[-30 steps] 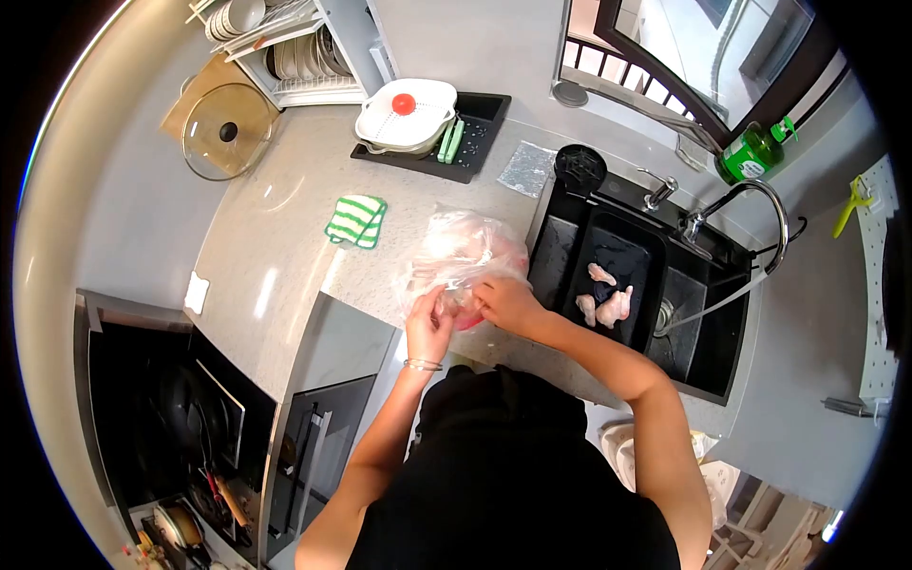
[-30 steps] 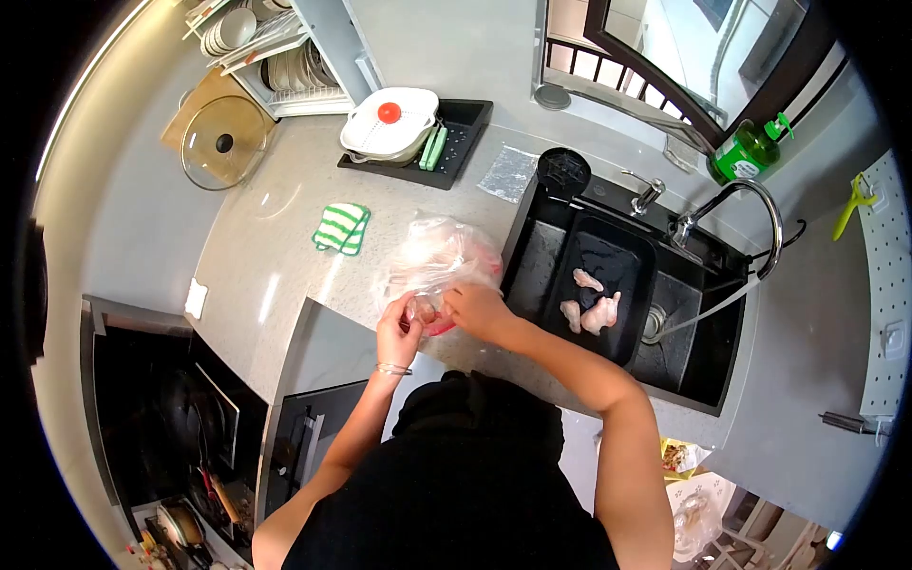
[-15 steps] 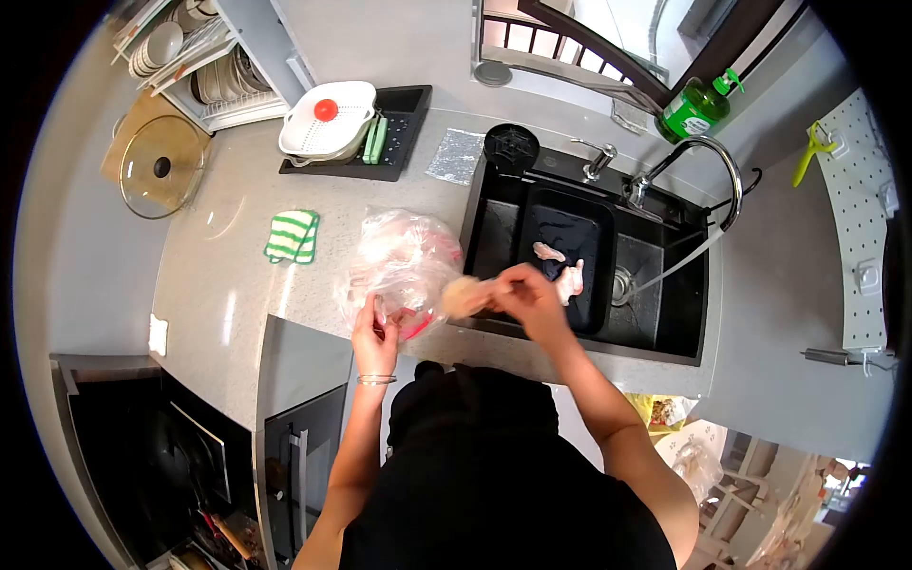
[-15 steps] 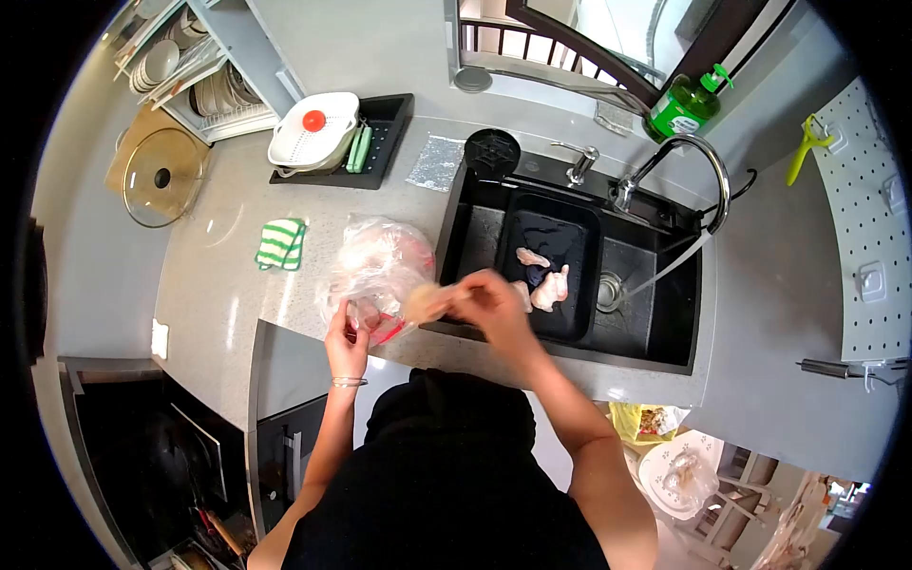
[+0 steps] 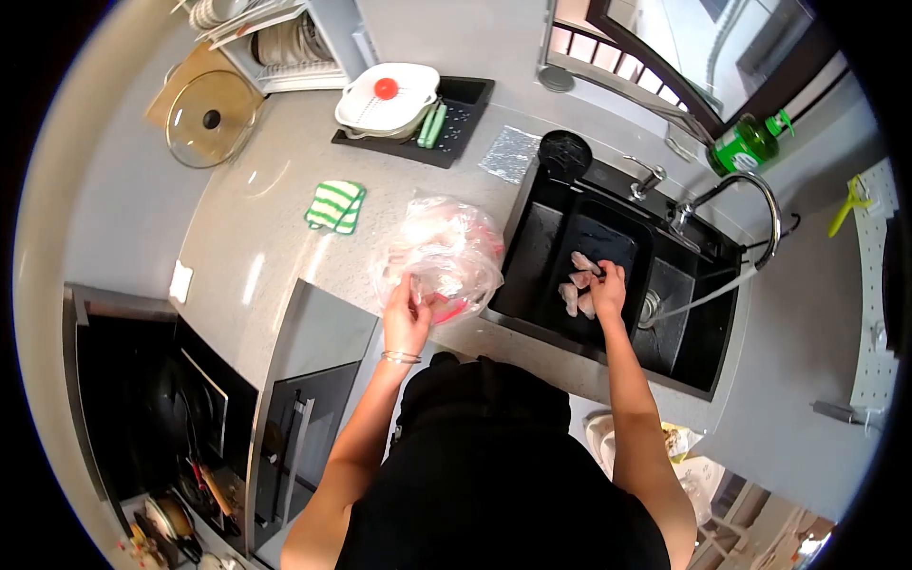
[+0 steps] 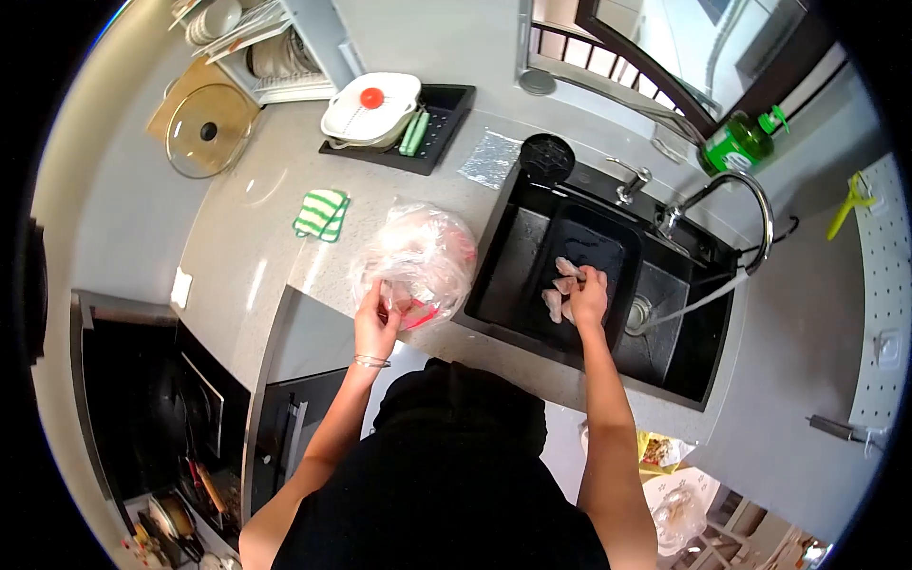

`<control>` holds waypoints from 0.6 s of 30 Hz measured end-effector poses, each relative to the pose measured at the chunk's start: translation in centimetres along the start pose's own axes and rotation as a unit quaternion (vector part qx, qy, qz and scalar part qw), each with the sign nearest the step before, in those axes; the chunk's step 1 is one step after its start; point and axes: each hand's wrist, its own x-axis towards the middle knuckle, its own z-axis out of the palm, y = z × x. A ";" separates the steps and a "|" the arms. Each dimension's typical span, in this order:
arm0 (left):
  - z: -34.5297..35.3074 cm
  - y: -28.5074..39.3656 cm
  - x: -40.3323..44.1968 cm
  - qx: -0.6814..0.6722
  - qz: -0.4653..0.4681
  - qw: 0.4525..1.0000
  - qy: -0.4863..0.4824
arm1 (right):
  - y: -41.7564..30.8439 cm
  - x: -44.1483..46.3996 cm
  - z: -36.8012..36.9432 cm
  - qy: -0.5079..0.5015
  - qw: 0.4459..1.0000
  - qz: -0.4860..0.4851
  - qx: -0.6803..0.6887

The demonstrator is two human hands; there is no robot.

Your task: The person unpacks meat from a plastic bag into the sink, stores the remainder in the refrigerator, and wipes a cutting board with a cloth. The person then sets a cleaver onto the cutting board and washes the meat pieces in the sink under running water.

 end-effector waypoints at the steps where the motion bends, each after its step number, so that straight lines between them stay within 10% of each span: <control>1: -0.1 0.2 0.0 0.003 -0.004 1.000 0.000 | -2.0 0.1 -0.2 0.005 0.999 -0.049 0.015; 9: -0.8 1.6 0.3 0.007 -0.003 1.000 0.016 | -23.0 -5.9 -1.7 -0.272 0.873 -0.304 0.268; 14: -1.0 2.0 1.0 0.011 -0.011 1.000 0.002 | -24.5 -3.8 7.9 -0.290 0.818 -0.445 -0.219; 18: -1.0 1.4 3.1 0.014 0.074 0.996 0.045 | -26.0 0.6 8.2 -0.228 0.821 -0.458 -0.253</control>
